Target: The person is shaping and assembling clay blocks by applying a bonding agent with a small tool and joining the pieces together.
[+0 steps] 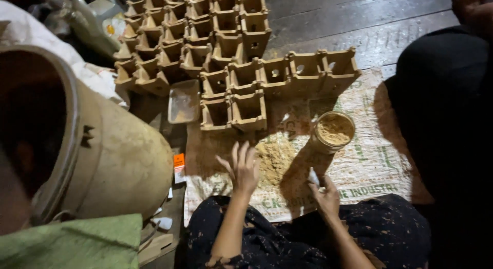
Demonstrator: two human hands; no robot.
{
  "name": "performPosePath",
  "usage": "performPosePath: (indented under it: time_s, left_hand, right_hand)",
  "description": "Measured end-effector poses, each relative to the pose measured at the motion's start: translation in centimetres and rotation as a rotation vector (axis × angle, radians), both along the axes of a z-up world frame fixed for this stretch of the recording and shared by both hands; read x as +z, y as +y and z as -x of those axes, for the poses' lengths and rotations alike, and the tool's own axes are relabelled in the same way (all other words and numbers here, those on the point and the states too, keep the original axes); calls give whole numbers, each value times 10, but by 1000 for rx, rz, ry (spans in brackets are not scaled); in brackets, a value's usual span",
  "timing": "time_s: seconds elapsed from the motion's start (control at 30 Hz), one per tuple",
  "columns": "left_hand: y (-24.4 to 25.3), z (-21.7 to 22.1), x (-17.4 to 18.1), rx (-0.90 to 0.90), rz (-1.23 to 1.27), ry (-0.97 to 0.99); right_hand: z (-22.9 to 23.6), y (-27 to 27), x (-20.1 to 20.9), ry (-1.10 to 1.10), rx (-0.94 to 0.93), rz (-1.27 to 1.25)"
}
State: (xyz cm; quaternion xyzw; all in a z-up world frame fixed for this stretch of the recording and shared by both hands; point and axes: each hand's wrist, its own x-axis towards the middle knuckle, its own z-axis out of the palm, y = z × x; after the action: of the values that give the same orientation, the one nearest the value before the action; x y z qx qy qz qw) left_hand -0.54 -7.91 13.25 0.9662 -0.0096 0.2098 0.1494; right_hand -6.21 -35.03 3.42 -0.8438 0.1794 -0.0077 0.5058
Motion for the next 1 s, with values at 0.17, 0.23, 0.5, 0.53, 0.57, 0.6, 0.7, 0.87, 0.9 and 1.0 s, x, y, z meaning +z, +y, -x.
performPosePath:
  time_s: [0.17,0.23,0.5,0.53,0.57,0.6,0.7,0.87,0.9,1.0]
  left_hand:
    - [36,52,-27,121,98,76]
    - [47,62,-25,174,123,63]
    - [82,68,-47,228,906,35]
    - [86,64,-44,227,917,33]
    - [90,59,-41,280,1001,50]
    - [94,53,-38,334,1084,68]
    - [112,35,-86,254,1185,-86]
    - [118,27,-86,303,1515,-158]
    - [121,23,-87,366,1674,-165]
    - [127,22,-95,374,1874,-265]
  right_hand:
    - [-3,-8,-40,-270,11,372]
    - [-6,-8,-40,-302,17,426]
    - [-7,-10,-66,-214,-37,453]
    - [-5,-11,-62,-217,-36,463]
    - [-4,-10,-58,-223,-9,457]
    - [-4,-10,-53,-229,18,450]
    - [-1,-8,-41,-259,56,425]
    - [18,-17,-18,-263,125,390]
    - [23,-16,-6,-273,160,395]
    - [28,18,48,-548,135,548]
